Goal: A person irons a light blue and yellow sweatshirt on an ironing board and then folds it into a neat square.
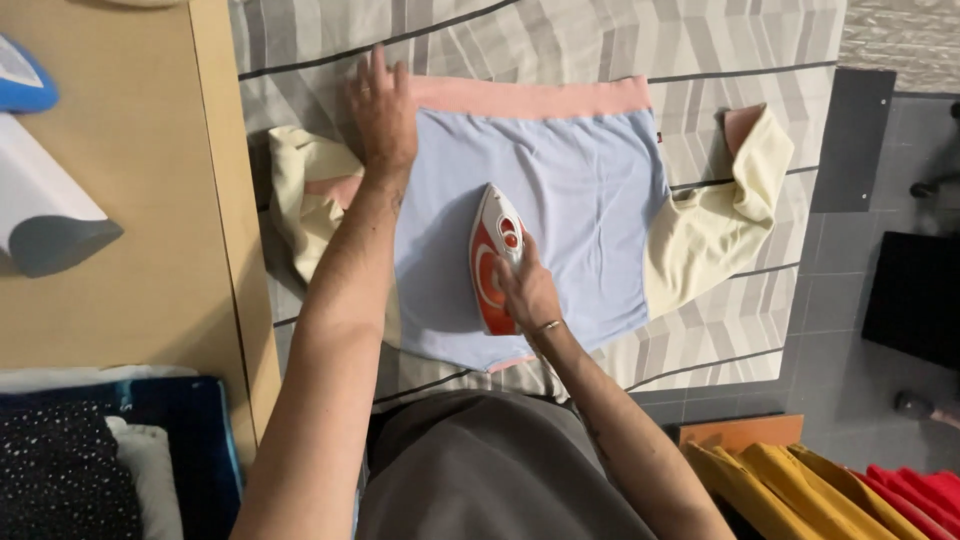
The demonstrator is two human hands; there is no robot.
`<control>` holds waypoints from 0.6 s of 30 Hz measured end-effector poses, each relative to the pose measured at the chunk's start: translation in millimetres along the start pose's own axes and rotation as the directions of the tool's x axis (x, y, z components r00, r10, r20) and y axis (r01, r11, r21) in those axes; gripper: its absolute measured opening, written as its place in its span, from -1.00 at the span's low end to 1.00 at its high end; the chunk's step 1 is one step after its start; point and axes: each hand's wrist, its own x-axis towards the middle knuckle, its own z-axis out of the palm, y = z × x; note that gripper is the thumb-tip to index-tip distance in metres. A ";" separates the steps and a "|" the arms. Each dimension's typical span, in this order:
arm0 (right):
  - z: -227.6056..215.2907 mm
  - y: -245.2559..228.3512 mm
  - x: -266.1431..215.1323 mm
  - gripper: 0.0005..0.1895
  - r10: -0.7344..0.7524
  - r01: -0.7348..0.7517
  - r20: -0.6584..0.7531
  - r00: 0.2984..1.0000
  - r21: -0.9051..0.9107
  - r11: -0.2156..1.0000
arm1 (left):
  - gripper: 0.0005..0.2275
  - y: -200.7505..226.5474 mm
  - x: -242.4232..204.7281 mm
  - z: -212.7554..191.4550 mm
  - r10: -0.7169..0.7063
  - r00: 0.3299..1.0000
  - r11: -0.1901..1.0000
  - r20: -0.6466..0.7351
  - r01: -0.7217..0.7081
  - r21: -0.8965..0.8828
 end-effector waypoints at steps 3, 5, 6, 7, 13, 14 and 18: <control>-6.4 -4.0 -6.8 -0.31 -0.007 0.007 -0.001 1.000 -0.058 0.998 | -0.61 34.4 -30.1 -44.5 0.241 0.962 0.968 0.130 -0.248 0.040; -11.3 8.3 14.9 -0.30 -0.053 0.053 0.002 0.999 -0.124 0.991 | -0.67 50.9 -65.6 -44.6 0.229 0.971 0.961 0.065 -0.215 -0.174; -12.6 16.9 23.4 -0.29 -0.088 0.087 0.006 0.996 -0.193 0.977 | -0.71 60.0 -87.0 -44.3 0.205 0.979 0.902 0.013 -0.184 -0.390; -14.7 17.8 38.5 -0.29 -0.082 0.081 0.003 0.997 -0.187 0.979 | -0.71 57.6 -92.5 -46.1 0.213 0.977 0.900 0.016 -0.190 -0.393; -24.3 14.6 105.7 -0.33 -0.166 0.120 -0.199 0.966 -0.226 0.967 | -0.56 55.5 -108.8 -72.7 0.182 0.979 0.952 0.096 -0.152 -0.265; -23.8 9.1 105.8 -0.33 -0.165 0.117 -0.220 0.961 -0.214 0.970 | -0.50 56.0 -108.1 -75.7 0.170 0.975 0.958 0.146 -0.128 -0.255; -21.2 26.3 111.5 -0.33 -0.340 0.273 -0.138 0.930 -0.359 0.893 | -0.35 55.8 -108.9 -76.4 0.126 0.961 0.960 0.244 -0.056 -0.275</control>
